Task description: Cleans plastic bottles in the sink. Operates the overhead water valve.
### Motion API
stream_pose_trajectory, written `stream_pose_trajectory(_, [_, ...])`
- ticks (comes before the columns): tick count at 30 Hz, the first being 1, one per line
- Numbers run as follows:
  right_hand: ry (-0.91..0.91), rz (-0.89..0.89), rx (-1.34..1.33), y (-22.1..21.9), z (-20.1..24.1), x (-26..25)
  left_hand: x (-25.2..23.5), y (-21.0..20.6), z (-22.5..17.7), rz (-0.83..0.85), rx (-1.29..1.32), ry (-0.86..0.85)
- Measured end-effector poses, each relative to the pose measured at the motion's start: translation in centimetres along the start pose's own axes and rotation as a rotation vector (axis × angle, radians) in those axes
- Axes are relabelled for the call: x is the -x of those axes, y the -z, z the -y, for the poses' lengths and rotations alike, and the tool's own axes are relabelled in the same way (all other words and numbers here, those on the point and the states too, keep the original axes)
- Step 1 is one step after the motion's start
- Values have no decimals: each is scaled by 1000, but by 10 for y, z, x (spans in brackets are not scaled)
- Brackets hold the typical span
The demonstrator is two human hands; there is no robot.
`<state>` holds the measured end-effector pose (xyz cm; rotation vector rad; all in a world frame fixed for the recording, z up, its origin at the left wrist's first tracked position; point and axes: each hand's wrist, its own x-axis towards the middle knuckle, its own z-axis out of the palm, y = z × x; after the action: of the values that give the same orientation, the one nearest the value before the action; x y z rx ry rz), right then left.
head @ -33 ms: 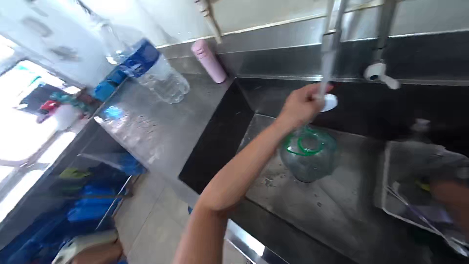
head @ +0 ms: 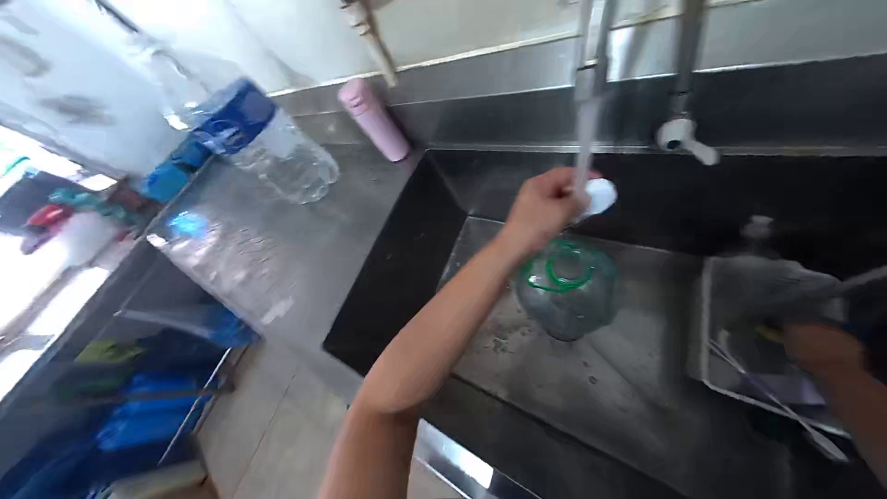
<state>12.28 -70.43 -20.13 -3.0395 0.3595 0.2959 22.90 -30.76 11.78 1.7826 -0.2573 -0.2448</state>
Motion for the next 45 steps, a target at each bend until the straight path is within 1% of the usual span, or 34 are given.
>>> stream_pose_trajectory(1, [-132,220,-36,31,15,-4,6,-1,3,3,51,28])
stream_pose_trajectory(2, [-174,305,-53,52,23,-5,12,1,6,16,61,48])
stream_pose_trajectory(4, [-122,305,-92,81,24,1,25,2,10,14,26,20])
stream_pose_trajectory(7, [44,148,-277,106,7,19,38,0,15,-7,-30,-150])
stream_pose_trajectory(9, [2,55,-549,131,3,35,41,1,21,-17,-75,-227])
stream_pose_trajectory(10, [-63,-13,-726,150,10,47,43,2,22,-23,-70,-218])
stream_pose_trajectory(11, [-119,-89,-894,175,27,61,43,2,23,-30,-53,-189])
stream_pose_trajectory(12, [-107,-182,-1024,200,50,76,41,-1,24,-32,-20,-149])
stream_pose_trajectory(13, [-14,-279,-1112,221,80,88,38,-7,26,-28,32,-109])
stream_pose_trajectory(14, [125,-359,-1155,237,117,97,35,-18,31,-26,94,-76])
stream_pose_trajectory(15, [266,-402,-1151,247,160,103,32,-32,36,-26,165,-58])
stream_pose_trajectory(16, [353,-389,-1125,253,204,105,34,-47,40,-39,235,-48])
stream_pose_trajectory(17, [377,-368,-1102,254,244,105,40,-60,42,-66,304,-43])
stream_pose_trajectory(18, [340,-367,-1099,256,271,101,46,-65,41,-76,362,-29])
stream_pose_trajectory(19, [290,-360,-1112,260,285,97,50,-63,39,-93,392,-18])
stream_pose_trajectory(22, [125,-325,-1281,265,295,92,68,-38,40,7,420,0])
stream_pose_trajectory(23, [78,-297,-1343,270,295,95,74,-33,40,50,474,16])
stream_pose_trajectory(24, [55,-318,-1341,274,297,98,77,-29,38,75,538,54])
stream_pose_trajectory(25, [50,-378,-1264,276,300,101,79,-28,37,80,581,107])
stream_pose_trajectory(27, [110,-525,-1013,274,310,108,82,-25,32,109,600,223])
stream_pose_trajectory(28, [180,-545,-925,269,318,114,84,-22,29,123,613,266])
stream_pose_trajectory(29, [259,-517,-906,264,326,119,85,-17,27,89,632,298])
stream_pose_trajectory(31, [388,-387,-1003,262,329,129,81,-10,32,-1,640,335])
stream_pose_trajectory(32, [415,-373,-1044,263,326,132,76,-8,35,3,652,357])
stream_pose_trajectory(33, [427,-450,-1044,264,323,133,71,-4,36,94,668,367])
stream_pose_trajectory(34, [447,-590,-1014,259,321,130,70,-2,34,180,663,368])
stream_pose_trajectory(35, [478,-713,-969,251,318,124,71,-4,29,210,633,359])
stream_pose_trajectory(36, [480,-754,-942,244,315,120,73,-9,22,181,569,343])
stream_pose_trajectory(38, [359,-648,-964,242,308,128,73,-17,18,123,288,204])
stream_pose_trajectory(39, [266,-544,-1009,248,306,134,70,-18,18,141,135,108])
stream_pose_trajectory(41, [115,-348,-1146,262,303,140,66,-15,18,180,-114,-21])
stream_pose_trajectory(43, [23,-120,-1355,269,297,136,59,-11,14,229,-242,-90])
stream_pose_trajectory(44, [-4,11,-1471,268,289,131,54,-11,13,278,-258,-119])
stream_pose_trajectory(45, [9,123,-1577,264,278,126,50,-12,14,331,-274,-131])
